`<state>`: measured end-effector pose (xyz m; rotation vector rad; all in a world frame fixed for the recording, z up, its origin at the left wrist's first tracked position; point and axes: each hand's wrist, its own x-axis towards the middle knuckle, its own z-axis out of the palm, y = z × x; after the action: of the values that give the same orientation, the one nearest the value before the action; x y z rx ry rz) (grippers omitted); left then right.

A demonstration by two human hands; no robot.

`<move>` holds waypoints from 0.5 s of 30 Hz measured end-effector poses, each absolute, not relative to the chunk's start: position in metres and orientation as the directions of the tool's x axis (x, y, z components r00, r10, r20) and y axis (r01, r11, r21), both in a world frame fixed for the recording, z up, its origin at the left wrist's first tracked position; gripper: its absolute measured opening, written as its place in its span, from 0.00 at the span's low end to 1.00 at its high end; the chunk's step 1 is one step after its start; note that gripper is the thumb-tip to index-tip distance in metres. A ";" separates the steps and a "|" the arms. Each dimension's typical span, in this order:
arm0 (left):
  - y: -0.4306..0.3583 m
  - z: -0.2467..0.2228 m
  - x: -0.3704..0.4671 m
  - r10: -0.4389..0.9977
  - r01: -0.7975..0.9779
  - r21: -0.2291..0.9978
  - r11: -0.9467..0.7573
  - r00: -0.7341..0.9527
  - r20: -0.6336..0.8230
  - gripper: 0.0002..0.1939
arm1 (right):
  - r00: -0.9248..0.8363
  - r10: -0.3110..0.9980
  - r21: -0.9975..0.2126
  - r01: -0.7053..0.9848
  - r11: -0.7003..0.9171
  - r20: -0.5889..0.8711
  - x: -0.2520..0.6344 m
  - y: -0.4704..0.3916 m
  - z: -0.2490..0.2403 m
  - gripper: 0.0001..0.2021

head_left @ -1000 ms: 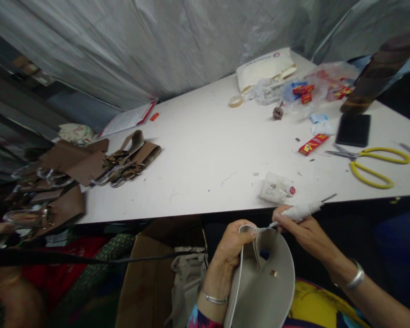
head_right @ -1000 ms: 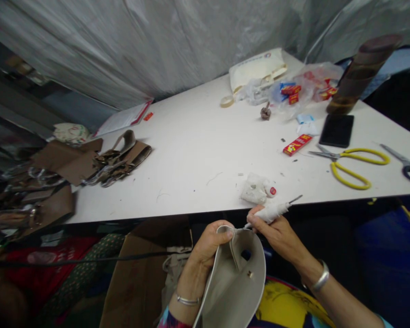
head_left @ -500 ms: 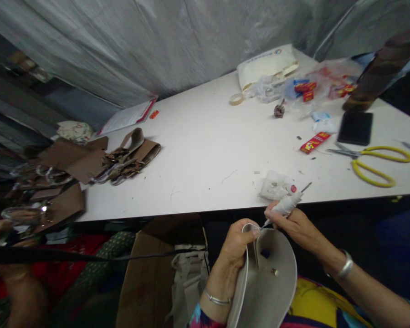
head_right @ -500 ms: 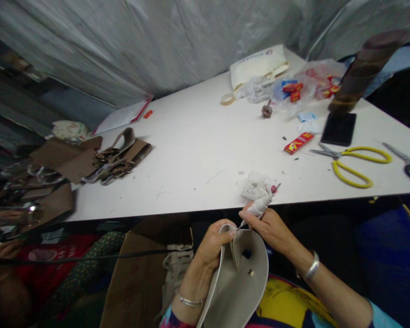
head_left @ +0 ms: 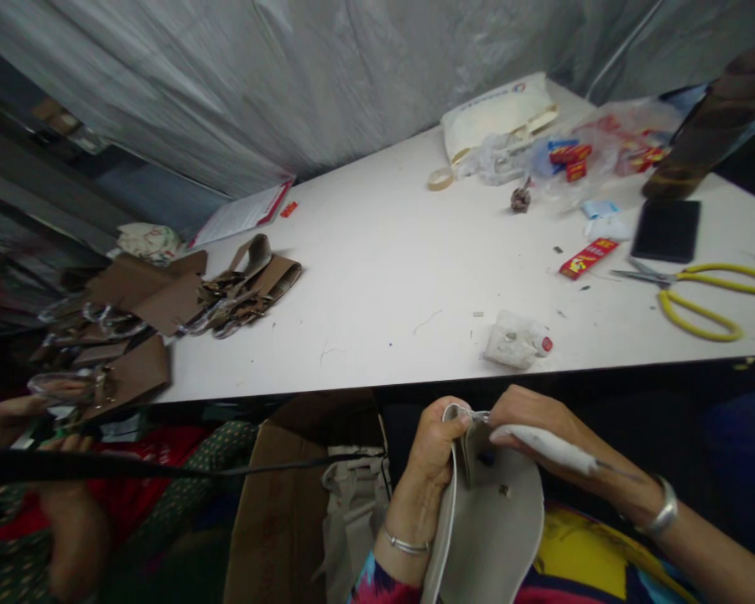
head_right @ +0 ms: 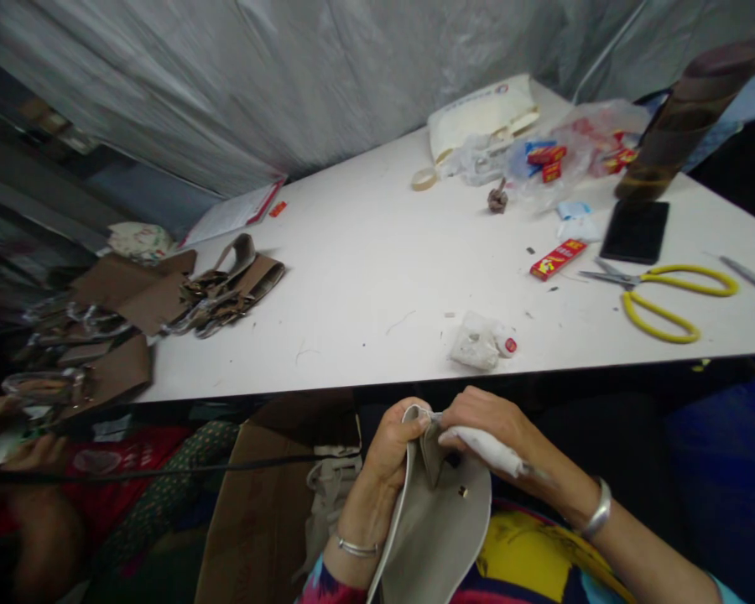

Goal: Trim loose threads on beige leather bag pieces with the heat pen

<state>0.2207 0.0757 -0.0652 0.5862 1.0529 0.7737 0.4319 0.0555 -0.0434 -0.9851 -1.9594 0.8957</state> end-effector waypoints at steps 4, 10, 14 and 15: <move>0.074 -0.060 0.219 0.814 -0.273 0.769 0.578 0.264 -0.518 0.27 | -0.393 0.837 -0.800 0.313 0.512 0.381 0.433 0.048 -0.045 0.14; 0.066 -0.045 0.218 0.876 -0.205 0.855 0.476 0.191 -0.442 0.22 | -0.082 0.954 -0.912 0.280 0.299 0.288 0.411 0.030 -0.058 0.14; 0.053 -0.039 0.227 0.944 -0.076 0.945 0.317 0.118 -0.307 0.15 | -0.140 0.971 -0.940 0.260 0.223 0.192 0.396 0.017 -0.047 0.10; 0.048 -0.036 0.228 0.962 -0.036 0.963 0.267 0.068 -0.264 0.13 | -0.148 0.965 -0.934 0.259 0.247 0.215 0.391 0.016 -0.044 0.10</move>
<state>0.2281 0.0481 -0.0362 1.0078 1.2466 0.9867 0.3907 0.0163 -0.0435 -1.1668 -1.6024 0.9687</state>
